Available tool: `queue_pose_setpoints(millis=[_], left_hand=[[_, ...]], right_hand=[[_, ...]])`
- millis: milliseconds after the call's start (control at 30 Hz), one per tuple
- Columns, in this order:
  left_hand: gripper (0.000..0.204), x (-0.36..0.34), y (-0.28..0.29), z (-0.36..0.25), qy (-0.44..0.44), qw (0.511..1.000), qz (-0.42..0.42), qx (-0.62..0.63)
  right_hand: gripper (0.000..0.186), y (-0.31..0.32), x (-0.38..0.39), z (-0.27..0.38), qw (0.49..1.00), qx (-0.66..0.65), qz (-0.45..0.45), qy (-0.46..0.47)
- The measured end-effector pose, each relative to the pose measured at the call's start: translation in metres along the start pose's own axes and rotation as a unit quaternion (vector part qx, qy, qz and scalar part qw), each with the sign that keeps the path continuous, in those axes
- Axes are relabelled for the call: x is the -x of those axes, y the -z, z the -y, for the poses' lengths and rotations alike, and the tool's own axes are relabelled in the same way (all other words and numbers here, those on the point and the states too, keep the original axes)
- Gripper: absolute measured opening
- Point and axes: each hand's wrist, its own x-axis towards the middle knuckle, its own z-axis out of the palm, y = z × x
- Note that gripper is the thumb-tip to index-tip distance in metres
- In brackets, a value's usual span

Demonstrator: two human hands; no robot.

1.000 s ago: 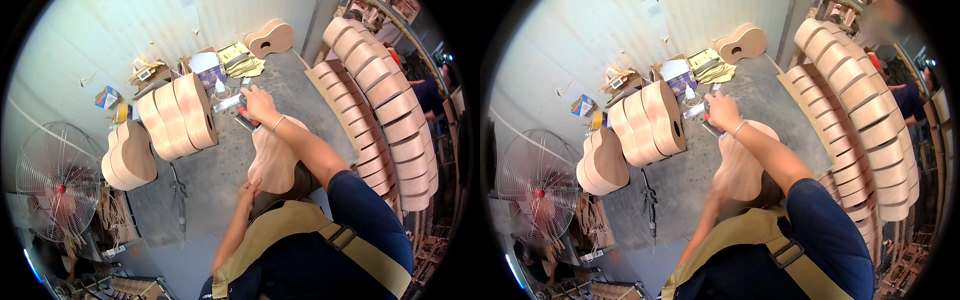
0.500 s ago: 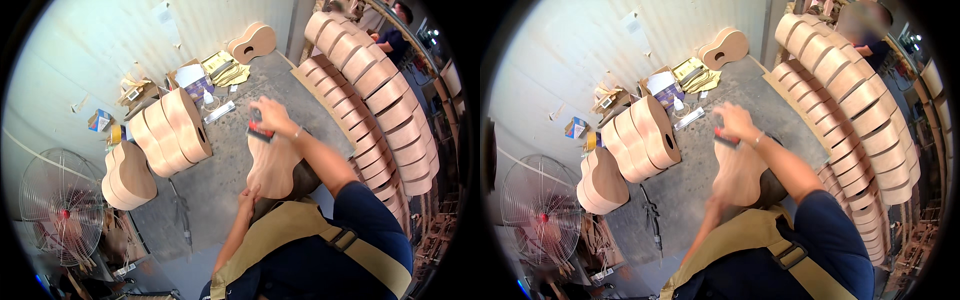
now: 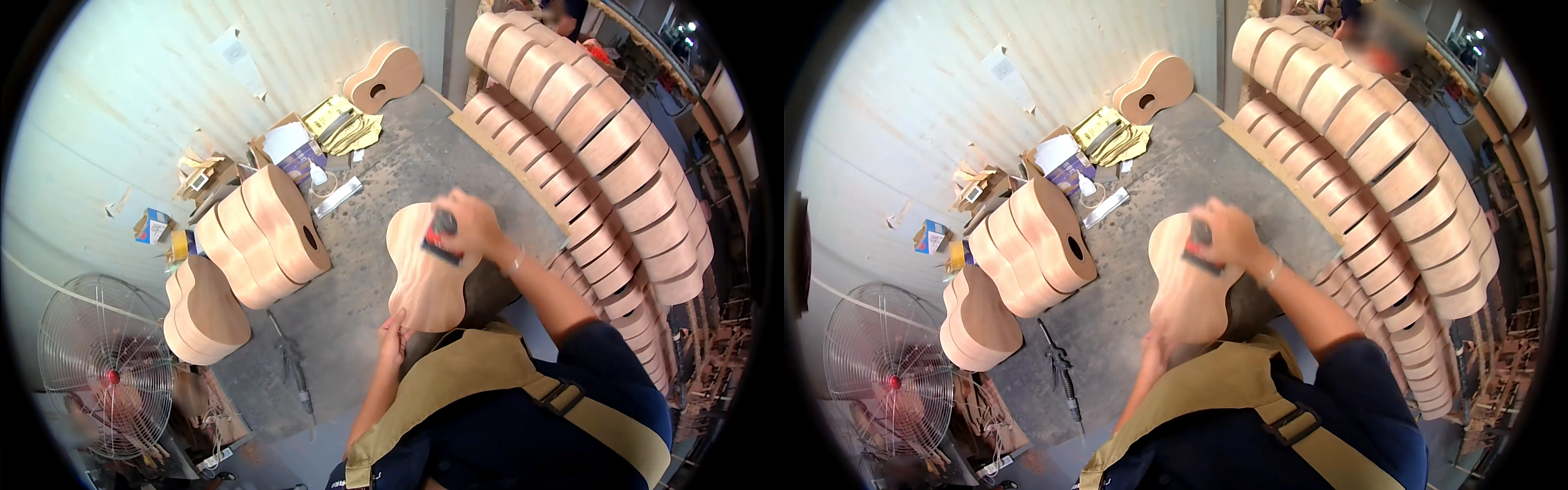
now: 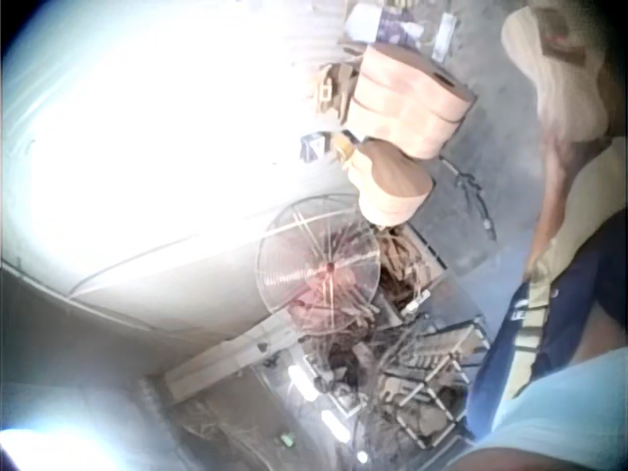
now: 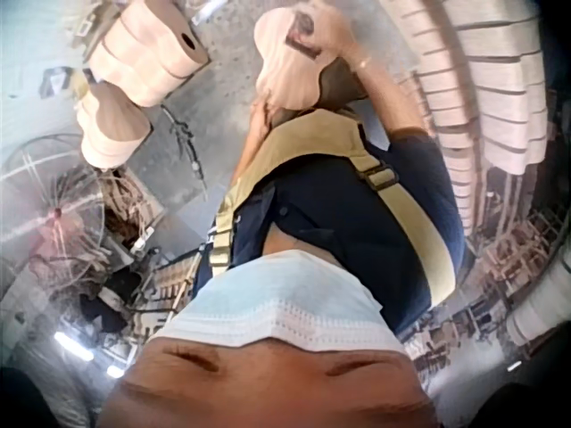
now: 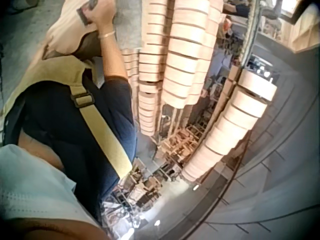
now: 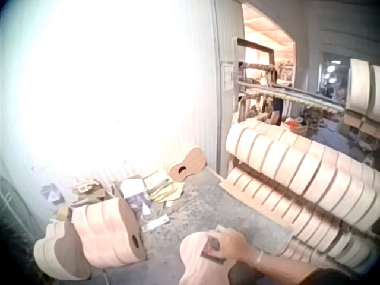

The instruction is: The person uses a handheld electric sander to smooth the surface of unfinished wooden guitar bodies. They systematically move the tool across the curved top and sides of the instrument, flipping it over to treat both faces. The person works on multiple guitar bodies in a workshop setting, placing finished pieces aside.

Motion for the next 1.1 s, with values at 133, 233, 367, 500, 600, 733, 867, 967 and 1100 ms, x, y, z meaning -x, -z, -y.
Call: queue_pose_setpoints(millis=[133,233,367,500,600,733,867,967,1100], left_hand=[[0.029,0.004,-0.008,-0.004,0.007,1.000,0.020,0.004],[0.029,-0.008,0.002,0.005,0.010,1.000,0.021,0.004],[0.029,-0.015,0.007,0.010,-0.005,1.000,-0.002,0.005],[0.030,0.009,-0.019,-0.007,-0.014,1.000,-0.022,-0.005],[0.031,0.004,-0.004,-0.002,-0.008,0.998,0.023,0.053],[0.044,-0.008,0.021,0.009,-0.019,0.988,0.140,0.067],[0.050,0.000,0.008,0.010,-0.037,0.986,0.141,0.082],[0.050,-0.009,0.019,0.017,-0.039,0.985,0.148,0.077],[0.047,-0.008,0.012,0.025,-0.065,0.989,0.096,0.092]], right_hand=[[0.045,0.025,0.040,-0.005,1.000,-0.025,0.002,-0.002],[0.049,0.033,0.014,-0.071,0.997,-0.001,-0.056,-0.048],[0.052,0.036,0.026,-0.060,0.996,0.012,-0.079,-0.044],[0.053,0.011,0.099,0.035,1.000,-0.011,-0.008,-0.009],[0.052,0.007,0.109,0.076,0.999,-0.016,0.039,0.011],[0.052,-0.033,0.048,0.035,0.994,-0.031,-0.052,0.093],[0.044,-0.054,-0.003,0.033,0.995,0.017,-0.047,0.084],[0.046,-0.054,0.002,0.109,0.997,0.067,0.048,0.001],[0.049,-0.092,0.046,0.157,0.983,0.087,0.118,0.109]])
